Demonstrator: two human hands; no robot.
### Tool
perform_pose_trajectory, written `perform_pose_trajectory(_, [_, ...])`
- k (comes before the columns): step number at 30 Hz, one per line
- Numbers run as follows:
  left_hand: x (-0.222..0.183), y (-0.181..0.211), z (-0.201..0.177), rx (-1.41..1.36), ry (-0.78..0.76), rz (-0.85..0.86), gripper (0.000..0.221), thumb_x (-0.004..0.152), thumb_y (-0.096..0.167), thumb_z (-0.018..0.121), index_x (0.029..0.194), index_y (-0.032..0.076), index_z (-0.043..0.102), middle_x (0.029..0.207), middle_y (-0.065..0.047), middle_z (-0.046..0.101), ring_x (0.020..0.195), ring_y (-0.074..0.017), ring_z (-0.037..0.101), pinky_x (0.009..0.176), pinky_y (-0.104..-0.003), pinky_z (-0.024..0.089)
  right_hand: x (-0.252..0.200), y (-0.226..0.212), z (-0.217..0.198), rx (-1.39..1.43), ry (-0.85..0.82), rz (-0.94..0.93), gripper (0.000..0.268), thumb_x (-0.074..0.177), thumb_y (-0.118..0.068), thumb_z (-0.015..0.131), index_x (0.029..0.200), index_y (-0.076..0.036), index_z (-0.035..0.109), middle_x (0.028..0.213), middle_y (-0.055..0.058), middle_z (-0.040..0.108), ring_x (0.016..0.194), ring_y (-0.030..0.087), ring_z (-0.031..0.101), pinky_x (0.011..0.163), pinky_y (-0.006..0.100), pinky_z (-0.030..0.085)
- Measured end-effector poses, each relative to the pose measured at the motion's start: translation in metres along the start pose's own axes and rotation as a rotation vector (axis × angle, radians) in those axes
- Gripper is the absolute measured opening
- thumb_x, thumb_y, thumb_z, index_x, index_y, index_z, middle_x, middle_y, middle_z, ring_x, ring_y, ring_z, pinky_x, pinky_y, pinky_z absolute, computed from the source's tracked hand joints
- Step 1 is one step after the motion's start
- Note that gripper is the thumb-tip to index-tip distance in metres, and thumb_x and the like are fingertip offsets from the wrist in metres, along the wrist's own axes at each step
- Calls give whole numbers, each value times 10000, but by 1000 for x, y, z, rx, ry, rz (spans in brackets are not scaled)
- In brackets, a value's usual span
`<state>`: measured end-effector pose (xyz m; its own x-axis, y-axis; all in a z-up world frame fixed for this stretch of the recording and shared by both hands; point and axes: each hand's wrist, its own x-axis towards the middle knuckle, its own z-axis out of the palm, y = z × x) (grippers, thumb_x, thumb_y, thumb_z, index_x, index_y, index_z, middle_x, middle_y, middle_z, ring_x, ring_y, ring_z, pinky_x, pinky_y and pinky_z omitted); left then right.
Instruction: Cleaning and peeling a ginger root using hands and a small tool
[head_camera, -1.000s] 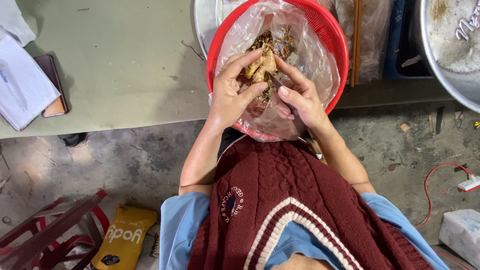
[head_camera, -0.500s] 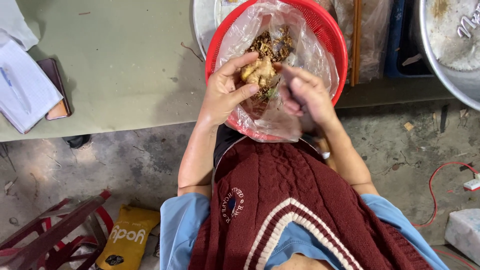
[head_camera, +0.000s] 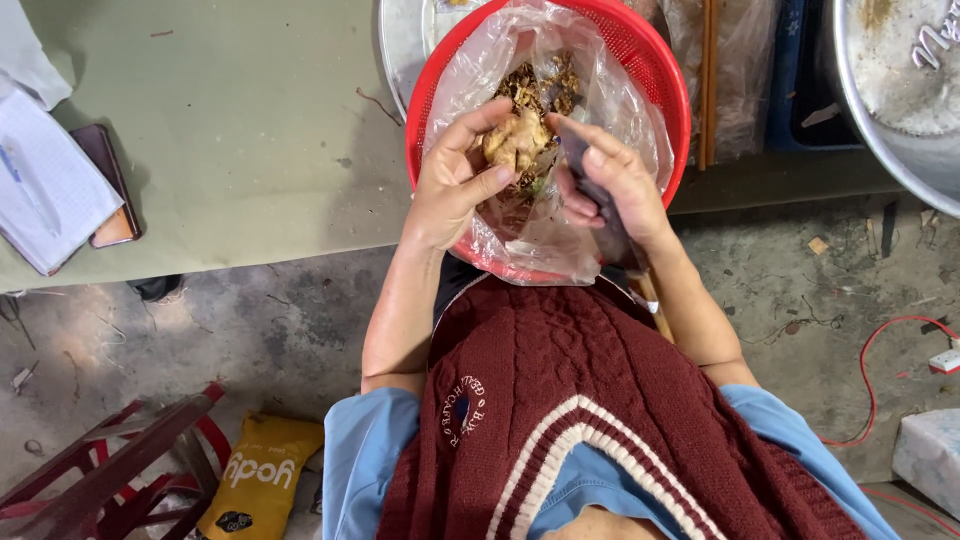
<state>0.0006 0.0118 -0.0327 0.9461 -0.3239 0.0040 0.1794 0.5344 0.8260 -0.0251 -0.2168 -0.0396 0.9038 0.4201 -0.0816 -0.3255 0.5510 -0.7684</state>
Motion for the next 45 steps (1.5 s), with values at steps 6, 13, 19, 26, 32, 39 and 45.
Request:
perform_pose_trajectory(6, [0,-8,11,23,39,14,620,905,-21,827,1458,97,574,1444,-185,505,1294,-369,519,1089,-474,533,3,-3,24,-77,-63,-43,629,1072,-300,568,1635,-163,325,857,124,673,503,37,497,431,178,470])
perform_pose_trajectory(13, [-7,-34,5,-132,68,-55,696,868,28,863,1470,92,519,1403,-132,501,1260,-283,529,1051,-380,581,3,-5,3,16,-76,72,534,1061,-422,514,1537,-181,480,774,94,655,452,60,488,379,195,448])
perform_pose_trajectory(19, [-14,-25,28,228,176,81,572,850,-3,826,1328,193,580,1304,-91,567,1190,-250,582,1002,-401,561,-8,-10,28,-143,-63,0,714,1091,-252,639,1682,-198,241,862,68,656,482,74,495,405,204,483])
perform_pose_trajectory(26, [-26,-31,33,-37,112,91,559,864,5,852,1334,112,569,1307,-105,612,1196,-238,612,1055,-377,542,-10,-29,30,-35,-57,101,690,1060,-396,599,1607,-50,359,768,51,622,467,67,426,384,188,339])
perform_pose_trajectory(32, [-36,-28,38,130,205,168,564,874,11,838,1348,113,551,1269,-90,614,1177,-194,600,1040,-323,536,-21,-19,47,-83,-43,80,665,1069,-297,614,1651,-157,326,798,62,625,495,60,434,428,179,401])
perform_pose_trajectory(39, [-46,-21,36,158,188,150,549,895,89,842,1350,129,536,1307,-85,598,1195,-201,610,1060,-340,537,-19,-25,37,-177,3,99,650,1061,-367,604,1614,-96,396,797,17,677,487,44,490,378,164,416])
perform_pose_trajectory(45, [-45,-12,33,176,201,164,516,924,34,796,1362,112,533,1281,-85,611,1168,-162,608,1033,-298,538,-17,-15,62,-91,-5,106,674,1049,-272,637,1643,-202,326,829,99,605,513,69,411,454,178,378])
